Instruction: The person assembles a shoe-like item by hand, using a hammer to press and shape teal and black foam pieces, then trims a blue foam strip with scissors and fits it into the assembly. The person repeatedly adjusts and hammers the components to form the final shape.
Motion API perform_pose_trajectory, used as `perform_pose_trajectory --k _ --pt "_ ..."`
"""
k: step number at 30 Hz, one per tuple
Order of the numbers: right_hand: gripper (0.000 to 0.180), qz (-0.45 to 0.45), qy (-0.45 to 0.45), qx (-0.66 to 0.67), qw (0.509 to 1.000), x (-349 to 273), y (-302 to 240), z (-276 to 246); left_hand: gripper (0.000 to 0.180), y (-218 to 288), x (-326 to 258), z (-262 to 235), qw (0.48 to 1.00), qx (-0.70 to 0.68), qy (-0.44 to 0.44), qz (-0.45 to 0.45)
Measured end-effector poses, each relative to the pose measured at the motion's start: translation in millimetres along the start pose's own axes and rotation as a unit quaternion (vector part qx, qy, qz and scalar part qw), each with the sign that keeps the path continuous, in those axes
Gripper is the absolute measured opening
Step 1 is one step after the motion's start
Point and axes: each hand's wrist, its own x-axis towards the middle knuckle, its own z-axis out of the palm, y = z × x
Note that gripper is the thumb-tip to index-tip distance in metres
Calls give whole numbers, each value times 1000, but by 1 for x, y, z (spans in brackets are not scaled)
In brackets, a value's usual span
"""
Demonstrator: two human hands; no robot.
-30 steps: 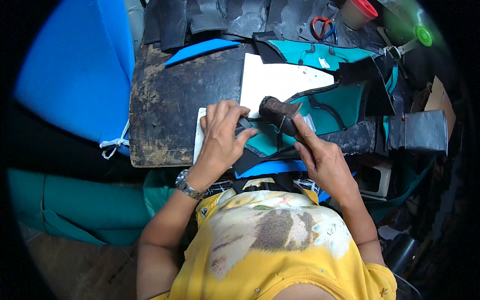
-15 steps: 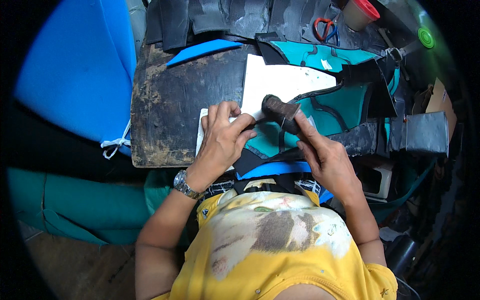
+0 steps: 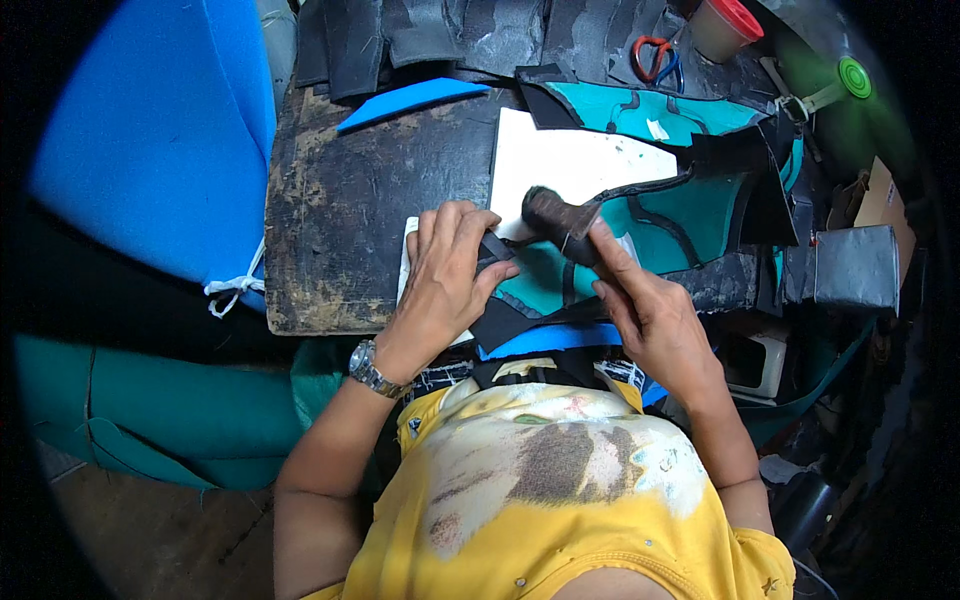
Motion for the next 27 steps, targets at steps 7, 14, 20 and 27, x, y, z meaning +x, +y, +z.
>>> perform_pose_trajectory --k 7,14,20,27 --pt "69 3 -17 12 1000 4 -5 -5 49 0 -2 0 1000 22 6 4" --pt "67 -50 109 66 991 7 -10 5 46 0 -1 -2 1000 7 1 11" --pt "72 -26 -44 43 998 4 -3 3 50 0 0 -1 1000 3 8 8" --pt "71 -64 81 68 992 2 -3 4 52 -1 0 0 1000 6 -2 -3"
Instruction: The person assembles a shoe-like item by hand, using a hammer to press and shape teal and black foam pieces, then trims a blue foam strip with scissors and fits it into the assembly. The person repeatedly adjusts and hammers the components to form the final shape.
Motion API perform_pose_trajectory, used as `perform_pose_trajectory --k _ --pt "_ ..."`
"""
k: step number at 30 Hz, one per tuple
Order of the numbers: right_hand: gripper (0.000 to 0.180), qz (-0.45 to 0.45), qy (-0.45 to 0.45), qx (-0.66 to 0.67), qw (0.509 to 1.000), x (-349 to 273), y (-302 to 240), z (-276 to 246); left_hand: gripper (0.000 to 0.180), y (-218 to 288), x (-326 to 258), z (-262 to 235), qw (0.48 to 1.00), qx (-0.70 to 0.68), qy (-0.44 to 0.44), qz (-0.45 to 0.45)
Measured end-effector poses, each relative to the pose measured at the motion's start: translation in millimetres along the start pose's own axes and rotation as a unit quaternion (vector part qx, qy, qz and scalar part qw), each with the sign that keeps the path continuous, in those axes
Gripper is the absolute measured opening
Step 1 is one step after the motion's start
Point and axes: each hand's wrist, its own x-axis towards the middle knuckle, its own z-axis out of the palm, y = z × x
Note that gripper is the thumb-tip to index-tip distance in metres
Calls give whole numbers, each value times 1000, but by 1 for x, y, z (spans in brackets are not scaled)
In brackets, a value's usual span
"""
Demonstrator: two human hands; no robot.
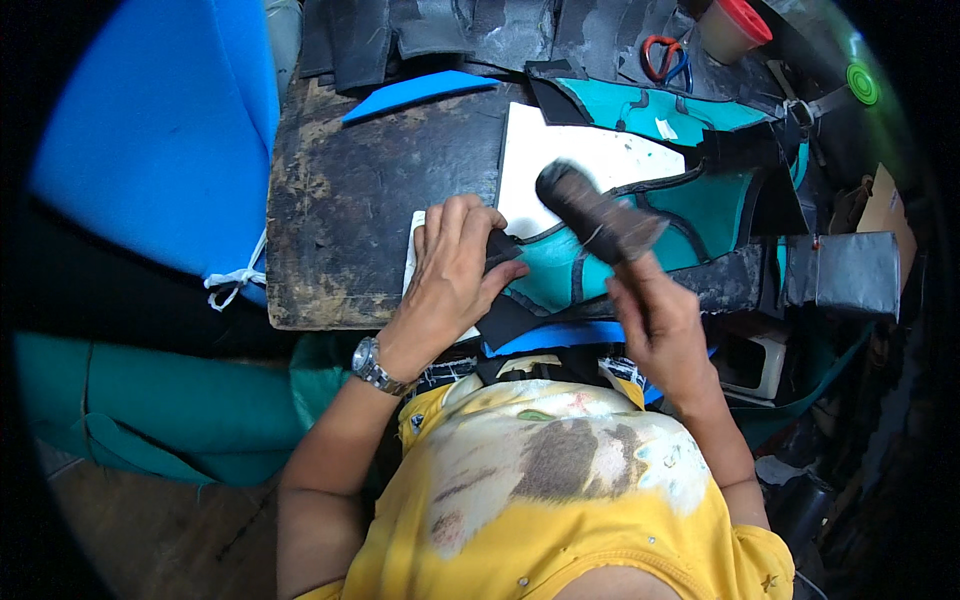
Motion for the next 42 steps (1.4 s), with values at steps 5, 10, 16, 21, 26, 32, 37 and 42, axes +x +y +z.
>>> perform_pose_trajectory --k 5,10,16,21,26,32,37,42 --pt "71 72 -64 -57 994 0 -4 -7 51 0 0 0 1000 13 8 11" --pt "69 31 -89 4 996 1 -4 2 51 0 -1 1 1000 2 12 1" --pt "54 -56 28 -53 997 -33 24 -15 59 4 0 -2 1000 0 7 -15" --pt "50 33 155 -99 982 -109 71 -29 56 16 14 -14 997 51 -59 24" --pt "45 76 346 -219 909 -144 105 -20 58 43 61 12 991 39 -62 110" --pt "39 259 255 -273 890 -124 121 -26 28 61 96 59 992 -68 -82 60" --pt "42 232 261 -237 907 -120 126 -29 15 87 149 41 974 -144 2 173" --pt "54 240 219 -261 909 -122 128 -33 30 75 268 53 965 -151 -178 120"
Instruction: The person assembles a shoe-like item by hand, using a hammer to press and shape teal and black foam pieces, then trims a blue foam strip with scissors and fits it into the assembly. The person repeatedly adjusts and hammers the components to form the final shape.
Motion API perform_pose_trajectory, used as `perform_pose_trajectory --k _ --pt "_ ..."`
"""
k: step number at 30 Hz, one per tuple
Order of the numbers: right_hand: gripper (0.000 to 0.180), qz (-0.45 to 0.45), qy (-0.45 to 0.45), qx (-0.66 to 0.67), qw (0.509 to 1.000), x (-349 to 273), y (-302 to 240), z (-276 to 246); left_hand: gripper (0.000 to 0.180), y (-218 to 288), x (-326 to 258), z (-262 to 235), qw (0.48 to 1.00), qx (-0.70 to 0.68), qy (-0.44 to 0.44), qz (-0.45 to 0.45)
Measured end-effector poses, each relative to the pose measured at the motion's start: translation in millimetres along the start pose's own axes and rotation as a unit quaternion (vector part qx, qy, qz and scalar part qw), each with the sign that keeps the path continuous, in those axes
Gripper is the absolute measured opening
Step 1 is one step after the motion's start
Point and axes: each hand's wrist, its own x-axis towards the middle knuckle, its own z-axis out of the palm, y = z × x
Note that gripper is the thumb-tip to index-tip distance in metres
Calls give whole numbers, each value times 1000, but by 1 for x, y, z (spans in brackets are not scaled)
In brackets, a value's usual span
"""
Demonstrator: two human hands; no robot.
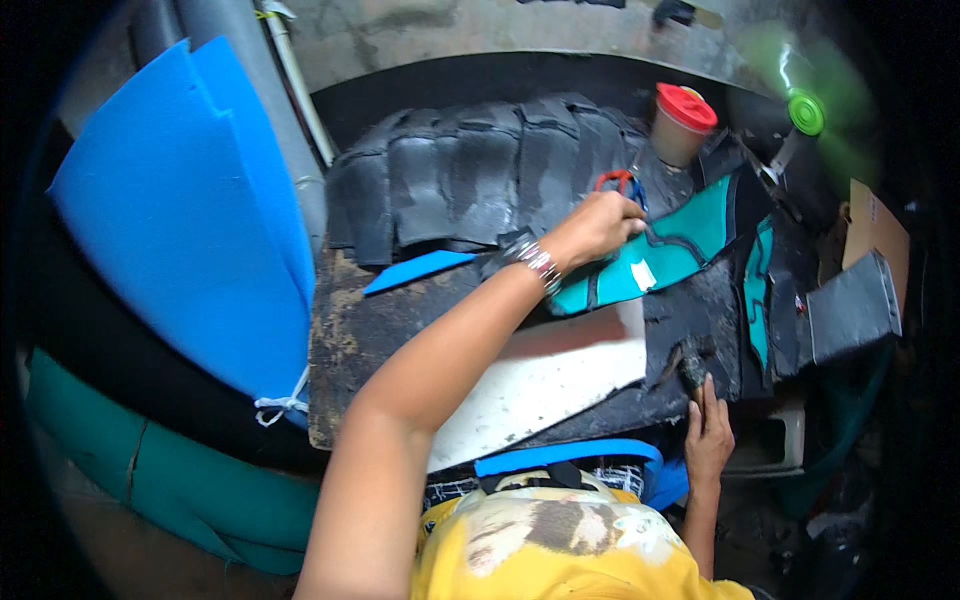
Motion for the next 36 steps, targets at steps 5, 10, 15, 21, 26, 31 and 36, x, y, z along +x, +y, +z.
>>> perform_pose_trajectory --k 5,10,15,21,26,31,36 --pt "59 16 -34 -36 999 11 -11 0 28 -48 12 -29 924 275 266 24" --pt "46 -75 41 -36 996 45 -44 -7 46 -105 -32 -167 772 330 513 -176" --pt "45 -355 25 222 908 101 -161 18 128 -169 -103 -237 867 209 240 -384" --pt "82 -401 -109 366 833 220 -332 138 98 -163 -124 -234 874 241 320 -276" --pt "85 -314 -268 258 873 237 -357 212 76 -78 -142 -264 830 198 520 -45" --pt "99 -228 -273 527 772 230 -357 159 74 17 -210 -270 908 -341 238 -53" --pt "111 -118 -286 868 388 186 -272 46 80 16 -235 -155 718 -670 -36 -186"
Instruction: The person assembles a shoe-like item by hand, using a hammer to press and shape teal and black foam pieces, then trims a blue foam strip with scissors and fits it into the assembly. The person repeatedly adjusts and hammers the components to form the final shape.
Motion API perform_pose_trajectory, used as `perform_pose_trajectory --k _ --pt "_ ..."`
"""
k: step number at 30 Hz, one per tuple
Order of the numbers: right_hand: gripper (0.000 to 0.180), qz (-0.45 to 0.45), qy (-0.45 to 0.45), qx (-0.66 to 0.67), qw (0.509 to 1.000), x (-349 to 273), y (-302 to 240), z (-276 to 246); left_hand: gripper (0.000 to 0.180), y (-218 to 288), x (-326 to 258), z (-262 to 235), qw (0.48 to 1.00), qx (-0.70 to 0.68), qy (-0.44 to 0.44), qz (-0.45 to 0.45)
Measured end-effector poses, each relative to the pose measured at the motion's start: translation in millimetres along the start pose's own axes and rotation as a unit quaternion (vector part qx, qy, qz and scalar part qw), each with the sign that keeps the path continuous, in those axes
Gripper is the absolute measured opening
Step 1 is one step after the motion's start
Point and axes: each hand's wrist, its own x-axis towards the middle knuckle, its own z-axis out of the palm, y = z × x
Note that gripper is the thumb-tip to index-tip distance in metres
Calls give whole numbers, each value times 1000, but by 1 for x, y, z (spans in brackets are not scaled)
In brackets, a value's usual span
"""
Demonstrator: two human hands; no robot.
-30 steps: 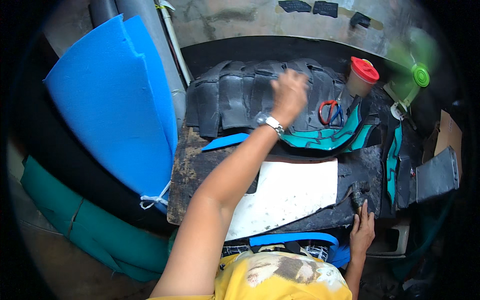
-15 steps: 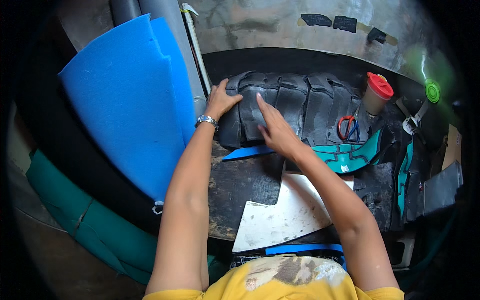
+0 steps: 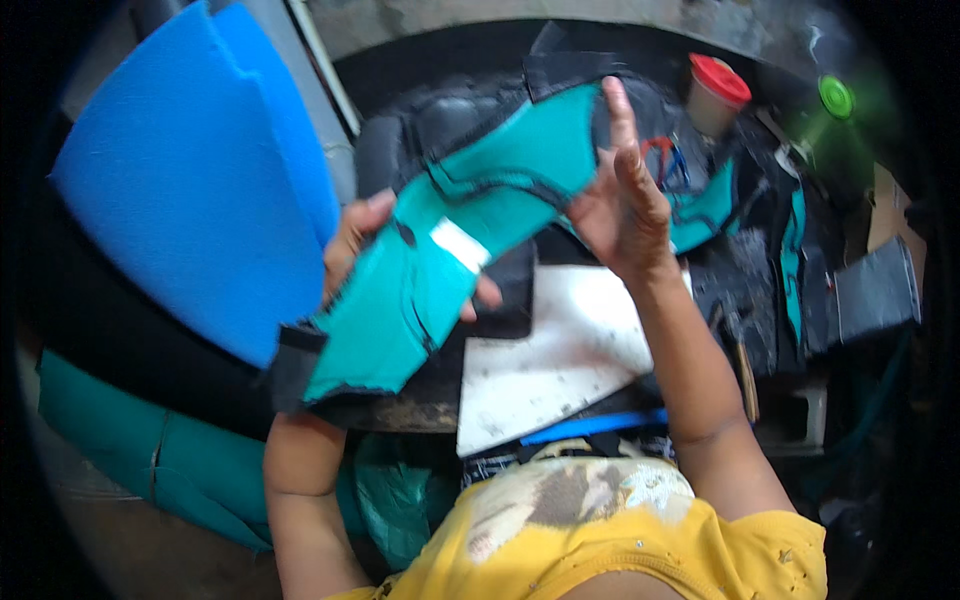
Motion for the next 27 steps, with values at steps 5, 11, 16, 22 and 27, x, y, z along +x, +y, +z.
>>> perform_pose_trajectory --k 5,11,16,22,27 --pt "82 -25 203 -526 826 -118 -33 4 62 -104 4 -20 972 84 154 -158" --pt "92 -18 280 -672 686 -189 -55 -9 57 -89 24 -9 920 345 23 -183" --pt "42 -70 276 -662 694 -212 -78 -4 66 -103 51 30 772 632 58 -42" --pt "42 258 32 -585 768 -231 -109 26 39 -117 101 39 697 715 31 46" --pt "56 142 177 -865 448 -250 -128 -16 32 -130 124 29 691 722 23 -11"
